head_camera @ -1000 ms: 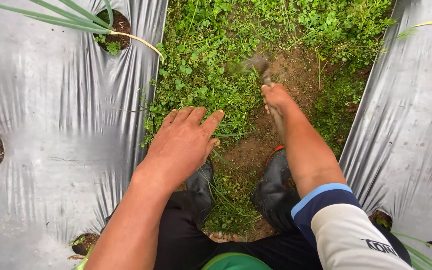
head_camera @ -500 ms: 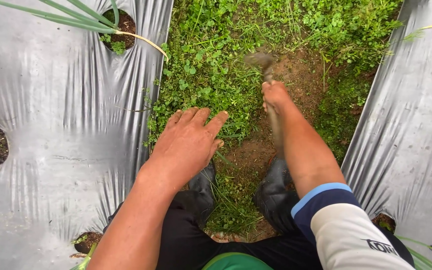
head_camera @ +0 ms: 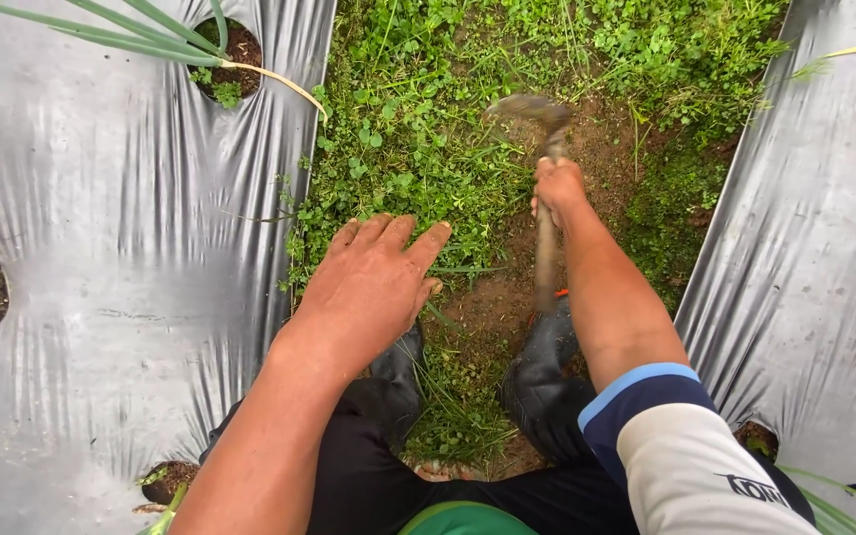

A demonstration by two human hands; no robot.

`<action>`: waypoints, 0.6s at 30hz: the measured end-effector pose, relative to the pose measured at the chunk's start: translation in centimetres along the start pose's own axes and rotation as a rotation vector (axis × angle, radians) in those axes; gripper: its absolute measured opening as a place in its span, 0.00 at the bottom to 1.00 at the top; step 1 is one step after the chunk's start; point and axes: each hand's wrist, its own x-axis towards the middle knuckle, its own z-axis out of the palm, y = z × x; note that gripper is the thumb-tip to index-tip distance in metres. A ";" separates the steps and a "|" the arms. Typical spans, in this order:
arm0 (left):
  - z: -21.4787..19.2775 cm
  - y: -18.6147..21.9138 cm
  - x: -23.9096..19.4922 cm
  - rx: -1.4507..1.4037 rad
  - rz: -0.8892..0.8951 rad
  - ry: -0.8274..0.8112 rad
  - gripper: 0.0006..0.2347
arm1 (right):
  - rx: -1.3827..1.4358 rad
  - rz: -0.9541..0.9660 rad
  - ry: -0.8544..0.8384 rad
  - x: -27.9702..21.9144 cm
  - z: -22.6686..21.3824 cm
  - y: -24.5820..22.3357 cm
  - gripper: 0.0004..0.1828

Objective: The person clears weeds from the soil around onion plants using a hand tool and pulling some by hand.

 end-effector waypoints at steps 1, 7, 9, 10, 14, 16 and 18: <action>0.0 0.0 0.0 0.000 0.000 -0.003 0.21 | 0.001 0.003 -0.001 -0.9 -0.1 -0.5 0.18; -0.2 -0.2 0.1 0.020 0.001 0.009 0.22 | 0.047 -0.019 0.051 -2.4 0.3 -2.9 0.20; -0.5 0.0 0.3 0.011 -0.016 -0.033 0.22 | -0.170 -0.033 -0.132 -3.6 -0.5 -3.0 0.18; -0.4 -0.1 0.3 0.012 -0.013 -0.031 0.22 | -0.169 -0.034 -0.128 -2.6 -0.5 -2.5 0.18; -0.4 -0.2 0.4 0.015 -0.004 -0.020 0.21 | -0.049 -0.054 -0.016 -1.2 -0.6 -1.1 0.19; -0.4 -0.3 0.4 0.002 -0.005 -0.024 0.21 | -0.044 -0.041 -0.001 -1.3 -0.7 -0.8 0.19; -0.3 -0.3 0.4 0.014 0.014 0.005 0.21 | -0.146 -0.116 -0.065 -0.9 -0.8 -0.5 0.21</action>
